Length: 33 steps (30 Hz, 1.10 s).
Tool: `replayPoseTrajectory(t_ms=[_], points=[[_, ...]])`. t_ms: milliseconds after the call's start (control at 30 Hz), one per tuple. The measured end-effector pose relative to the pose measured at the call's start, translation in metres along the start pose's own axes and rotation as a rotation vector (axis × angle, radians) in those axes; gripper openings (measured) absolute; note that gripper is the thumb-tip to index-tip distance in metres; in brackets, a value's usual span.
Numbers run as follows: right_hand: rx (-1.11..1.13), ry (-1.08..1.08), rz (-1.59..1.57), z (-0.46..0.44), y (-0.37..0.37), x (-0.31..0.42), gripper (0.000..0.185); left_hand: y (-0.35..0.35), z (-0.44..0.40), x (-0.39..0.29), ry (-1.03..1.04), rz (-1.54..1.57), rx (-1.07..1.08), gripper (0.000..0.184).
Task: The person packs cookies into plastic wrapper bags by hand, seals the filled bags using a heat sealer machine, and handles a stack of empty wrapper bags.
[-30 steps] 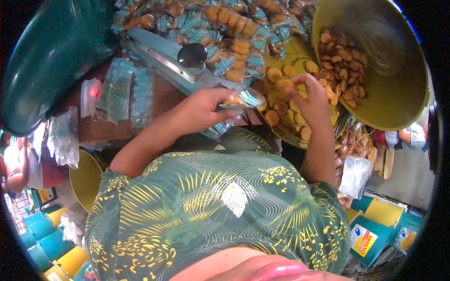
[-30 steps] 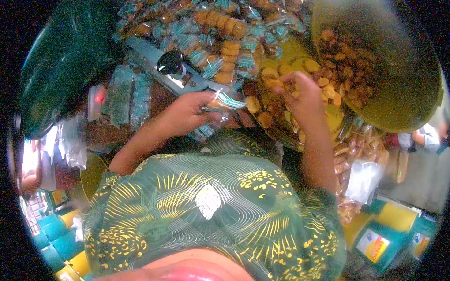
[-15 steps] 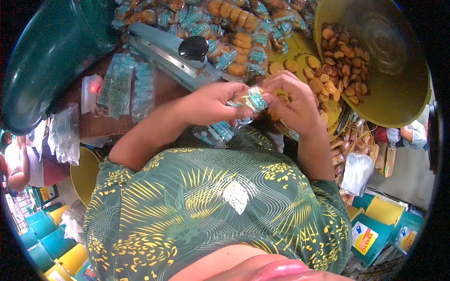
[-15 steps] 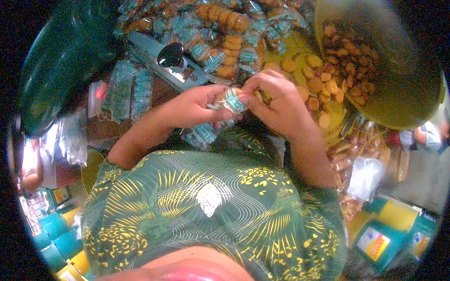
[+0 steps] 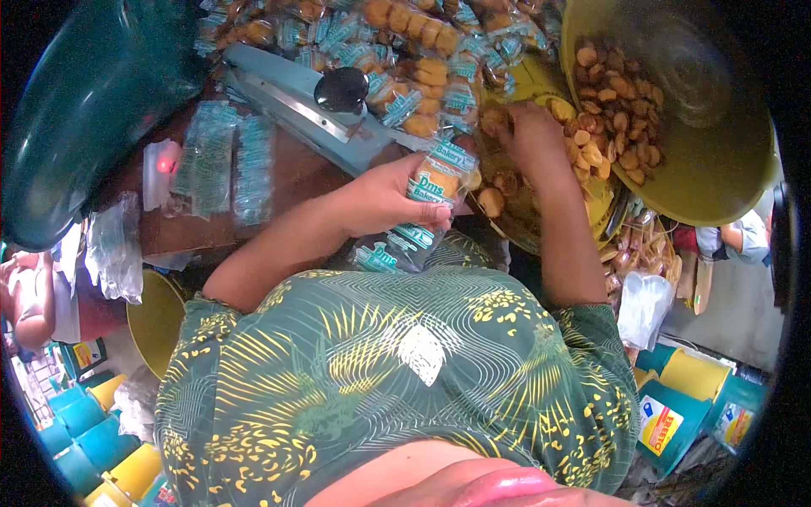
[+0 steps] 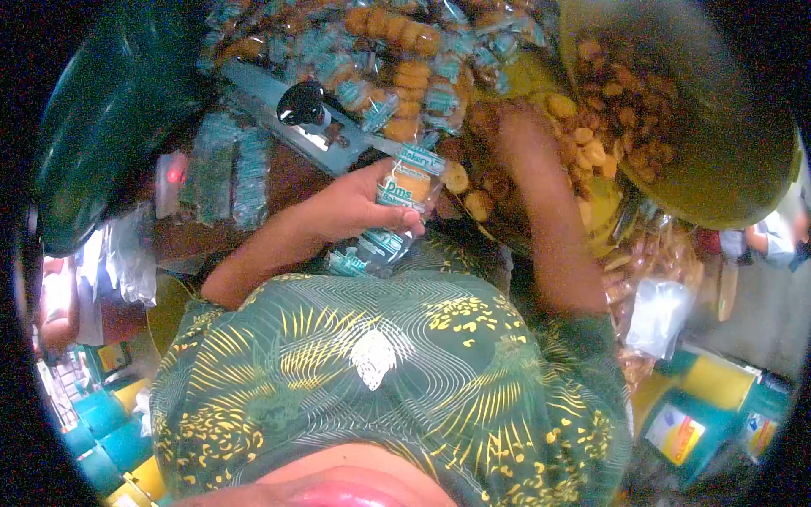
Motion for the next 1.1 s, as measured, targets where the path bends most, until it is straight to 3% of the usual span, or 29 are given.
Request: replayPoseTrajectory(t_ms=[100,300,400,533,567,700,833,933,967,1100], points=[[0.055,0.157,-0.247,0.002,-0.012,0.001,0.021,-0.004,0.000,0.000,0.030,-0.025,0.002,0.046],[-0.085,0.205,-1.056,0.013,-0.054,0.020,0.018,-0.007,-0.008,-0.001,0.135,-0.177,0.025,0.046],[0.208,-0.007,-1.050,0.019,-0.065,0.045,0.016,-0.002,-0.010,-0.006,0.158,-0.169,0.064,0.047],[-0.015,-0.131,-0.882,0.024,-0.066,0.061,0.017,0.003,-0.007,-0.010,0.127,-0.110,0.071,0.044],[-0.080,-0.065,-0.973,0.027,-0.073,0.066,0.021,0.003,-0.006,-0.012,0.121,-0.100,0.055,0.042],[-0.347,-0.288,-0.696,0.040,-0.070,0.081,0.022,0.003,0.000,-0.019,-0.001,-0.079,-0.048,0.045],[-0.396,-0.223,-0.761,0.048,-0.073,0.079,0.019,0.013,0.005,-0.008,-0.098,0.101,0.092,0.055],[-0.315,-0.095,-0.669,0.045,-0.085,0.056,0.018,0.012,0.014,-0.006,-0.186,0.124,0.149,0.051],[-0.340,-0.071,-0.542,0.046,-0.081,0.036,0.020,0.011,0.015,-0.008,-0.175,0.100,0.138,0.058],[0.038,0.169,-0.078,0.068,-0.063,-0.027,0.030,0.005,0.012,-0.009,-0.121,0.066,0.005,0.075]])
Point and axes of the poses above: each hand's wrist, its own z-axis away from the middle knuckle, its own y-axis out of the palm, x = y × z, the point moved 4 cm from there along -z, towards the middle knuckle, and after that the axes turned 15 degrees about -x, right-handed, at the moved point
